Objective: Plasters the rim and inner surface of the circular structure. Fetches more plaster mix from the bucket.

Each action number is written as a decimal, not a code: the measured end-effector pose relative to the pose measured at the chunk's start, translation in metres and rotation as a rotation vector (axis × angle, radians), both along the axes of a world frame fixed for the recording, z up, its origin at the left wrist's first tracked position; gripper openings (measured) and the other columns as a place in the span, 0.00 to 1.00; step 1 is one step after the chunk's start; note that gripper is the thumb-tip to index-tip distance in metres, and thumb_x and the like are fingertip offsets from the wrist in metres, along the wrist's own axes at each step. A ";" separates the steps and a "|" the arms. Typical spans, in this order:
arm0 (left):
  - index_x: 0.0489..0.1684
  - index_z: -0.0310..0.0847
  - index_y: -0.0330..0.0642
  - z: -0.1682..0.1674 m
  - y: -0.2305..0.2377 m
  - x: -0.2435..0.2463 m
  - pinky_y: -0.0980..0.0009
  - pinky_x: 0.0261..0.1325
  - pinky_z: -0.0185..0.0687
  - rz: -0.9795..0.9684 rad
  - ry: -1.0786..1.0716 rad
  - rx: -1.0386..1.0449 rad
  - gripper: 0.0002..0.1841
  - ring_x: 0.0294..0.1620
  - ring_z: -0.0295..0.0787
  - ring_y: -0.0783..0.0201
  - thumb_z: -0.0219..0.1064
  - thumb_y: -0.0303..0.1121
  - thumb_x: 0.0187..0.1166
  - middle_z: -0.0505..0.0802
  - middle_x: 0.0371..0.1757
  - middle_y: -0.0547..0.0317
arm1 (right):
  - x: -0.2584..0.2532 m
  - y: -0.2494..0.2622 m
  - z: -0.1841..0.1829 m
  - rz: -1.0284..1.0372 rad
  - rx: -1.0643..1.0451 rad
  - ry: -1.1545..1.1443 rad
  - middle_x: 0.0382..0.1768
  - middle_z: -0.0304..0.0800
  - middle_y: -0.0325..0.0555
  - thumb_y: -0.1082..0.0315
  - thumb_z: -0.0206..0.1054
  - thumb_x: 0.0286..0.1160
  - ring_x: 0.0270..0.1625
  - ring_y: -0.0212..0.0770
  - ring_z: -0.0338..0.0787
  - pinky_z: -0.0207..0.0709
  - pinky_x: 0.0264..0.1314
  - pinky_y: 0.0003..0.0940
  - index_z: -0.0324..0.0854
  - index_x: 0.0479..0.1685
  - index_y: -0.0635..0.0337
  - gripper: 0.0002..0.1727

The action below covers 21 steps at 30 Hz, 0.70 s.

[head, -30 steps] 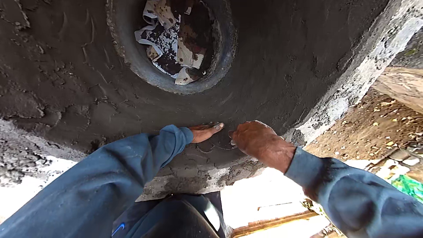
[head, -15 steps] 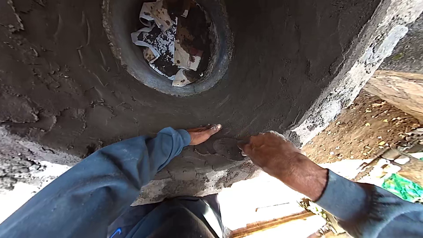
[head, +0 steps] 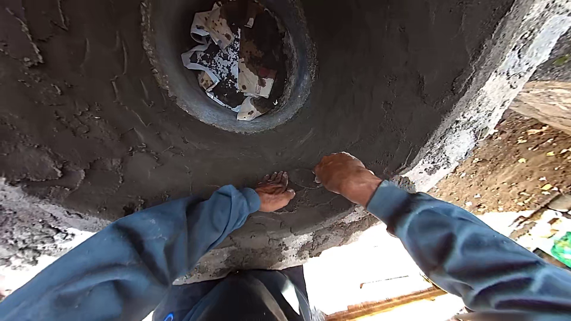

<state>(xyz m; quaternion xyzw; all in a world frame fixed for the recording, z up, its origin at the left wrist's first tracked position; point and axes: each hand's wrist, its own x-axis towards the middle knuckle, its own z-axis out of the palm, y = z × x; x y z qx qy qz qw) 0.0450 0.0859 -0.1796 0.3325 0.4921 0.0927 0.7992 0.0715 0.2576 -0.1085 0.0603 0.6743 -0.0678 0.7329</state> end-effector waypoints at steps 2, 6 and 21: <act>0.94 0.42 0.31 0.000 0.000 -0.004 0.45 0.95 0.26 0.033 -0.021 -0.020 0.32 0.98 0.34 0.46 0.31 0.44 0.96 0.47 0.96 0.40 | 0.003 0.002 0.002 -0.019 0.027 0.024 0.56 0.89 0.59 0.68 0.62 0.87 0.63 0.62 0.88 0.80 0.61 0.60 0.88 0.54 0.64 0.12; 0.92 0.55 0.38 -0.006 -0.007 -0.017 0.45 0.94 0.39 0.243 -0.109 -0.138 0.35 0.96 0.46 0.49 0.29 0.53 0.95 0.59 0.94 0.43 | -0.007 0.024 0.000 0.076 0.064 -0.040 0.59 0.88 0.60 0.62 0.64 0.86 0.66 0.63 0.87 0.80 0.62 0.61 0.87 0.56 0.62 0.14; 0.93 0.53 0.44 0.008 -0.021 -0.025 0.37 0.91 0.43 0.327 -0.025 -0.283 0.47 0.95 0.48 0.44 0.24 0.70 0.85 0.59 0.94 0.44 | -0.008 -0.040 0.008 -0.153 -0.215 -0.014 0.49 0.88 0.57 0.51 0.55 0.93 0.59 0.58 0.88 0.79 0.59 0.59 0.85 0.55 0.60 0.22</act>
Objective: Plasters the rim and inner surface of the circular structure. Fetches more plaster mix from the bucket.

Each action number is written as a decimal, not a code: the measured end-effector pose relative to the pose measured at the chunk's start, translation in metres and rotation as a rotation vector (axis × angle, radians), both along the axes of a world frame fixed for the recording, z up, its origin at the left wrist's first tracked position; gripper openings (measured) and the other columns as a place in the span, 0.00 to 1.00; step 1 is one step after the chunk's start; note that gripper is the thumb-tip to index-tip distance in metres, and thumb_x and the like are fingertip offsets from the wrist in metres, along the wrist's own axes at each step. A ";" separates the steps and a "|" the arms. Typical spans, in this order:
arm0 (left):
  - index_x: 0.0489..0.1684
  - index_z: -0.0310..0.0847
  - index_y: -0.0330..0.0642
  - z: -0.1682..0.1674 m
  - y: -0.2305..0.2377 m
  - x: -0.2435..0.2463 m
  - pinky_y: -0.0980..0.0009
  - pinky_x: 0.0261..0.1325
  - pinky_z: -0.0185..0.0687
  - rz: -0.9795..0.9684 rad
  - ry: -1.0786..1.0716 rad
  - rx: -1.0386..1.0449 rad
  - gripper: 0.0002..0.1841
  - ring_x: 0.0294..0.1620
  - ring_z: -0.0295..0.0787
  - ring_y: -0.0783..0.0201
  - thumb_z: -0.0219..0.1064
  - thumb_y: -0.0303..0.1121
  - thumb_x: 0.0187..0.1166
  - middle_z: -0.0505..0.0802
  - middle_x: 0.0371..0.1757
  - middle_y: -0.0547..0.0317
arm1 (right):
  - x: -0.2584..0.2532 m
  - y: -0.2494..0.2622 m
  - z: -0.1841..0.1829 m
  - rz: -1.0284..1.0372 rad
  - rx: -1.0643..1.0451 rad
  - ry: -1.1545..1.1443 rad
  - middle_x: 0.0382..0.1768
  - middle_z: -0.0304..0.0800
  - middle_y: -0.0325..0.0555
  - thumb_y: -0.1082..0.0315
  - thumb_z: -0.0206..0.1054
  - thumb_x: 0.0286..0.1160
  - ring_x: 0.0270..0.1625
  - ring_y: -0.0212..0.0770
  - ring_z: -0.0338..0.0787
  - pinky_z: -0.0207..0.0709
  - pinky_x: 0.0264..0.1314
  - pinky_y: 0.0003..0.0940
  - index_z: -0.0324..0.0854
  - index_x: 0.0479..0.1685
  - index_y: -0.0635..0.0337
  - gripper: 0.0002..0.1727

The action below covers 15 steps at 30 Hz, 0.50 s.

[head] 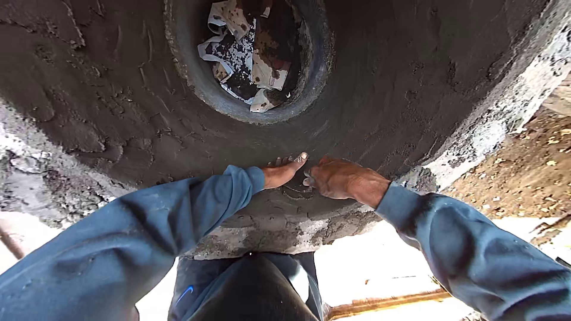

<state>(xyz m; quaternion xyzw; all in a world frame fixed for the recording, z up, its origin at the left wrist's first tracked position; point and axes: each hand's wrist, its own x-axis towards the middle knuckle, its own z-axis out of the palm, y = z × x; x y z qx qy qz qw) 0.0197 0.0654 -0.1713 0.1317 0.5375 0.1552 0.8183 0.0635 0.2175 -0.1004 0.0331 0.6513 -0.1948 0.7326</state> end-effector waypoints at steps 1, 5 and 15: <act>0.93 0.53 0.43 0.003 -0.001 -0.003 0.36 0.91 0.42 -0.027 -0.002 0.001 0.47 0.95 0.48 0.43 0.24 0.70 0.85 0.59 0.94 0.43 | 0.001 -0.003 0.003 -0.007 -0.006 0.004 0.48 0.88 0.57 0.51 0.54 0.94 0.58 0.57 0.88 0.79 0.59 0.58 0.85 0.56 0.59 0.22; 0.86 0.64 0.37 0.019 -0.003 -0.017 0.39 0.87 0.52 -0.062 -0.005 0.052 0.45 0.90 0.60 0.43 0.25 0.65 0.89 0.70 0.87 0.39 | 0.000 -0.011 0.015 -0.027 -0.023 0.000 0.50 0.87 0.57 0.51 0.51 0.95 0.58 0.57 0.88 0.79 0.59 0.56 0.83 0.59 0.60 0.23; 0.81 0.71 0.37 0.019 -0.017 -0.034 0.41 0.85 0.57 -0.078 -0.024 0.107 0.43 0.86 0.67 0.45 0.27 0.64 0.90 0.76 0.82 0.39 | -0.003 -0.029 0.040 -0.053 -0.062 -0.041 0.54 0.85 0.62 0.55 0.51 0.95 0.62 0.61 0.87 0.78 0.61 0.60 0.79 0.65 0.62 0.21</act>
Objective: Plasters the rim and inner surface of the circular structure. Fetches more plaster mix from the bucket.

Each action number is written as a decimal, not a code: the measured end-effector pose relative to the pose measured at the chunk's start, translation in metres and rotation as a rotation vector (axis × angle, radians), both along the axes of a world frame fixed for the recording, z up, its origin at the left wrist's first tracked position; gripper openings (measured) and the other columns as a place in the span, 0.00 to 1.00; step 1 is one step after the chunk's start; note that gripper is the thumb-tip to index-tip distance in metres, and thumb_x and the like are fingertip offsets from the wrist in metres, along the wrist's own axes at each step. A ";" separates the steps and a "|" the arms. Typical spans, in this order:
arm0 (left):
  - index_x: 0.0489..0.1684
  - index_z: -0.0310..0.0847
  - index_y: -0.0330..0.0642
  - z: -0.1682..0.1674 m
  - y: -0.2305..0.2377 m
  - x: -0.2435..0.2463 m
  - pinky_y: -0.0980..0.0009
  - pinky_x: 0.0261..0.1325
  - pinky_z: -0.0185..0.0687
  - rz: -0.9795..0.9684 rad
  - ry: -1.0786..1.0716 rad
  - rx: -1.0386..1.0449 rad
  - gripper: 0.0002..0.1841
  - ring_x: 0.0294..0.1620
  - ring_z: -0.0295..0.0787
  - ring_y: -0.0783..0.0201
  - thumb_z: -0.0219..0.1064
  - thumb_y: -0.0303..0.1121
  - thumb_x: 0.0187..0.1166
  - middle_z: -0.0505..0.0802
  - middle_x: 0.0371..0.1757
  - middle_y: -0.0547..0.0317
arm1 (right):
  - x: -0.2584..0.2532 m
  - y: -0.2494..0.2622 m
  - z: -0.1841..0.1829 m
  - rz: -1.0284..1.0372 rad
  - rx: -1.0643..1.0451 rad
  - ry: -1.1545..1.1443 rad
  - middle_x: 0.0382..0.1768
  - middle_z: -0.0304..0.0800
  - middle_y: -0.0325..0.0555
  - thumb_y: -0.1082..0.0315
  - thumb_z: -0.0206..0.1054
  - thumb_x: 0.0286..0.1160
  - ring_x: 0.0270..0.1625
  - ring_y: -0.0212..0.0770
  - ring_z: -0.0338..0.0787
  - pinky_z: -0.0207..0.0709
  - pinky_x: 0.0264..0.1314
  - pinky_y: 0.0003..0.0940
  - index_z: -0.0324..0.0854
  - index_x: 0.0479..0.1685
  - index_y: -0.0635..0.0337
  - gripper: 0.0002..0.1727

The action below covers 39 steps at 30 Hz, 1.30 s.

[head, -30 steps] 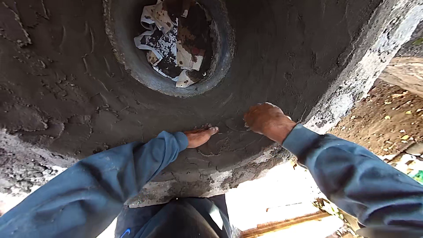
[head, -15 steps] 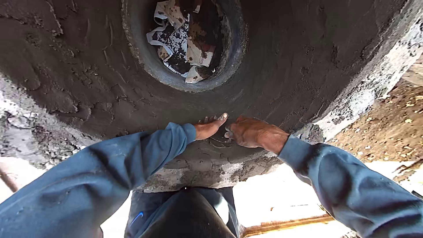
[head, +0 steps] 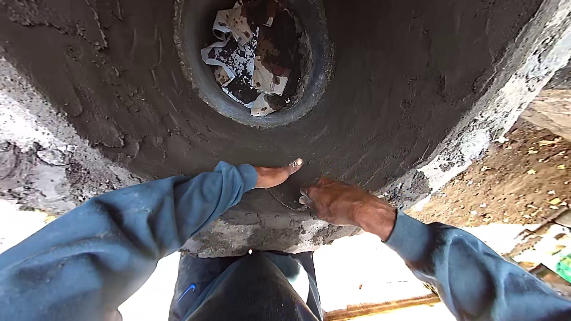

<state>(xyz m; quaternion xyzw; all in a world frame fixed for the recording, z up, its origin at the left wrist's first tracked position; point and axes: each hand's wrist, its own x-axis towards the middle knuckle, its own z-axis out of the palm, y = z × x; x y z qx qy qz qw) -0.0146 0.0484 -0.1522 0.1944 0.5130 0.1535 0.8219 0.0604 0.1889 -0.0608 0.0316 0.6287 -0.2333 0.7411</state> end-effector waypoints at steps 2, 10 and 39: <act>0.82 0.69 0.37 0.001 -0.002 -0.003 0.41 0.86 0.55 -0.014 0.000 -0.008 0.44 0.87 0.66 0.45 0.27 0.65 0.89 0.75 0.83 0.39 | -0.003 -0.004 0.007 0.001 0.000 -0.004 0.54 0.85 0.62 0.56 0.51 0.95 0.62 0.62 0.86 0.78 0.61 0.60 0.78 0.67 0.62 0.20; 0.82 0.68 0.35 0.008 -0.002 -0.003 0.39 0.86 0.53 -0.091 -0.051 0.012 0.44 0.89 0.62 0.42 0.23 0.64 0.89 0.72 0.85 0.36 | 0.000 0.007 0.038 -0.028 -0.109 0.063 0.47 0.88 0.59 0.51 0.48 0.96 0.56 0.61 0.88 0.79 0.58 0.58 0.78 0.71 0.56 0.23; 0.94 0.48 0.33 0.111 -0.074 0.021 0.48 0.95 0.26 -0.320 0.303 0.427 0.39 0.98 0.35 0.48 0.49 0.52 0.89 0.50 0.96 0.42 | -0.005 0.003 -0.034 -0.097 -0.038 0.046 0.40 0.85 0.54 0.52 0.51 0.95 0.47 0.52 0.87 0.78 0.48 0.51 0.83 0.50 0.60 0.21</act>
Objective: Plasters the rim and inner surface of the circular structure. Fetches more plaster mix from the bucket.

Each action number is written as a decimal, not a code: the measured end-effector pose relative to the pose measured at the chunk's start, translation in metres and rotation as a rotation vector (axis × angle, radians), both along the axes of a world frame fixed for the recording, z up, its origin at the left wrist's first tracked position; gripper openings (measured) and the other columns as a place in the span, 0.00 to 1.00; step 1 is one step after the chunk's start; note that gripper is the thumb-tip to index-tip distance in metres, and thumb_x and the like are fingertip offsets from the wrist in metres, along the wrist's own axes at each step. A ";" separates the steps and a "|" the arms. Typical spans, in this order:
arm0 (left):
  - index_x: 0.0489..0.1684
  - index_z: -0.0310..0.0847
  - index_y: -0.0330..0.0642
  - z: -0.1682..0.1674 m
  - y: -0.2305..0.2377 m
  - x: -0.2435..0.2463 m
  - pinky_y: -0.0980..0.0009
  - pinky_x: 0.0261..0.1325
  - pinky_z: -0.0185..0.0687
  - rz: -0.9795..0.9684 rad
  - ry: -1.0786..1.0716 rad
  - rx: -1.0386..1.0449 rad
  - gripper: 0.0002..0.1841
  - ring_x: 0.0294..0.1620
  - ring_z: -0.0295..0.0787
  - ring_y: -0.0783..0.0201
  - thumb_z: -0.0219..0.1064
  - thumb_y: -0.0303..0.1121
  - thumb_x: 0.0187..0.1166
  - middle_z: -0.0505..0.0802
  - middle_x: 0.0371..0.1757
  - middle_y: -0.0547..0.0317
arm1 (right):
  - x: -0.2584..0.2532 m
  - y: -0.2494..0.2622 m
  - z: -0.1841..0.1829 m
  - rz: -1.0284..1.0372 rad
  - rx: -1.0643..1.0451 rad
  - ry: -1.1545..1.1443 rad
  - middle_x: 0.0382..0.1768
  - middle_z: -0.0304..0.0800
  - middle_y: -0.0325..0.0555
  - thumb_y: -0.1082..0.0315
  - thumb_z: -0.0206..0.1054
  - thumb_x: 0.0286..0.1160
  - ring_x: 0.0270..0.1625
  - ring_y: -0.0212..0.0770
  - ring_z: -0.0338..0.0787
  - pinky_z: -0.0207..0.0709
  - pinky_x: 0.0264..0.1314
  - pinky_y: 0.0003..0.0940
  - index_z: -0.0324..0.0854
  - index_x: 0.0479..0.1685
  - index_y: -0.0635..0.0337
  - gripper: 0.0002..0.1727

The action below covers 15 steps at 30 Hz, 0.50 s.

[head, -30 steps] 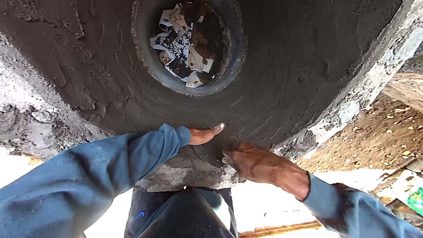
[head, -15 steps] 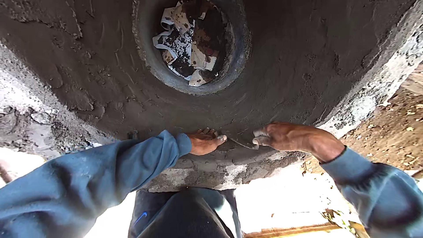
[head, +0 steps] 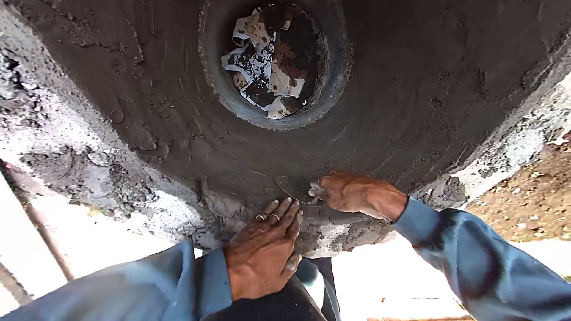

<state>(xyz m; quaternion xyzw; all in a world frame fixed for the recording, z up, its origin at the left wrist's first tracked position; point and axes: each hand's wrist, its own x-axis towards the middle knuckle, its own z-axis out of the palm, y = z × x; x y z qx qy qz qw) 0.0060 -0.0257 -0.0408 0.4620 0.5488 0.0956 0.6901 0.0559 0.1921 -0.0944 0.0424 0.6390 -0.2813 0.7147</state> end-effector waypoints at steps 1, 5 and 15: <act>0.92 0.53 0.33 0.004 -0.008 0.005 0.49 0.96 0.31 0.054 0.039 0.063 0.37 0.97 0.40 0.49 0.49 0.50 0.88 0.55 0.95 0.43 | -0.003 -0.003 0.003 0.006 -0.011 -0.001 0.40 0.85 0.54 0.52 0.51 0.95 0.47 0.52 0.87 0.78 0.49 0.52 0.82 0.51 0.60 0.22; 0.80 0.75 0.38 0.015 -0.040 0.027 0.55 0.90 0.58 0.324 0.235 0.368 0.30 0.89 0.67 0.54 0.50 0.47 0.86 0.78 0.84 0.51 | -0.008 -0.012 0.016 0.051 -0.032 0.011 0.39 0.84 0.55 0.53 0.51 0.95 0.48 0.54 0.86 0.77 0.50 0.54 0.82 0.52 0.61 0.21; 0.70 0.84 0.41 0.011 -0.098 0.044 0.58 0.88 0.66 0.828 0.176 0.583 0.24 0.83 0.76 0.57 0.57 0.46 0.87 0.88 0.73 0.51 | -0.006 0.039 0.098 -0.149 0.008 0.172 0.26 0.82 0.40 0.54 0.61 0.90 0.28 0.36 0.80 0.74 0.32 0.38 0.87 0.44 0.51 0.14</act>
